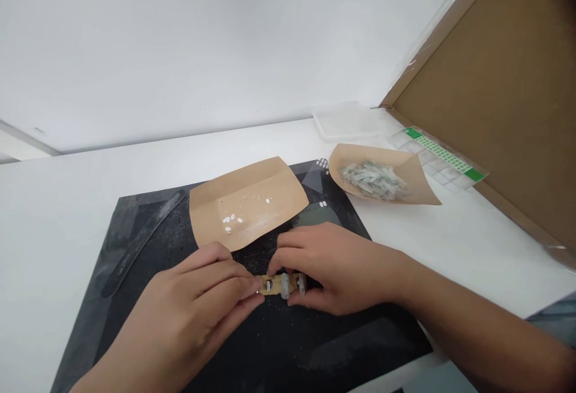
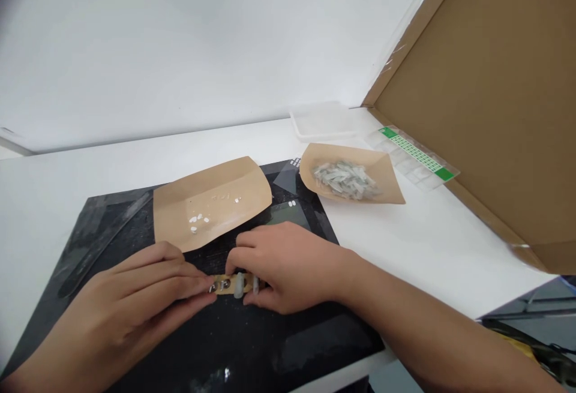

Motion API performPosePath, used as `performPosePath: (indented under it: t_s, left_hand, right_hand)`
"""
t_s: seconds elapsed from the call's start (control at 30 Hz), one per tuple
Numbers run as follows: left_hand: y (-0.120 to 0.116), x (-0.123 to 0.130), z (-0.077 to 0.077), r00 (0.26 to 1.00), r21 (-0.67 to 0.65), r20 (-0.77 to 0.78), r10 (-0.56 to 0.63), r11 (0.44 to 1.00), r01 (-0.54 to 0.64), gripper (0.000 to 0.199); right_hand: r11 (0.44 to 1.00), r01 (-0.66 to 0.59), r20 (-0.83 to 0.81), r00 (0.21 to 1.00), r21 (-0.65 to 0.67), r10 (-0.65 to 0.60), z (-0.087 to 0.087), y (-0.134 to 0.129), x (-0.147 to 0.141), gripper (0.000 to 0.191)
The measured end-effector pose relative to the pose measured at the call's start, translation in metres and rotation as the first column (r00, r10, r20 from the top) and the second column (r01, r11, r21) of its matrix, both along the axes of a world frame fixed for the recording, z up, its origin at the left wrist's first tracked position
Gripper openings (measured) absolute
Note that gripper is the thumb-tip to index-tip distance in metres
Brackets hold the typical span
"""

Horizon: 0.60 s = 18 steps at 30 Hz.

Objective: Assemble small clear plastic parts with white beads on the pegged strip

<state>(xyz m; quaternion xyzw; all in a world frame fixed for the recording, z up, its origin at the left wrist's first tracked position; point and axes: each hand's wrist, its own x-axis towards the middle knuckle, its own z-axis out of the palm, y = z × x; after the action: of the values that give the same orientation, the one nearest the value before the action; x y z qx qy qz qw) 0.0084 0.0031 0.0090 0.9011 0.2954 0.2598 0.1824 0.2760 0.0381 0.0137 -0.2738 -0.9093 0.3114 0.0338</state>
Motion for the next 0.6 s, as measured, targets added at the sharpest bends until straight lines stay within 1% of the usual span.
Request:
performPosePath:
  t_s: [0.27, 0.6]
  left_hand:
    - [0.0032, -0.0028, 0.0015, 1.0, -0.002, -0.016, 0.0, 1.0, 0.0, 0.007]
    - [0.0014, -0.0061, 0.0017, 0.999, -0.008, -0.037, 0.022, 1.0, -0.022, 0.005]
  right_hand:
    - [1.0, 0.007, 0.004, 1.0, -0.023, -0.007, 0.0002, 0.0002, 0.0, 0.032]
    - [0.999, 0.011, 0.016, 1.0, -0.034, -0.011, -0.0006, 0.0001, 0.0, 0.033]
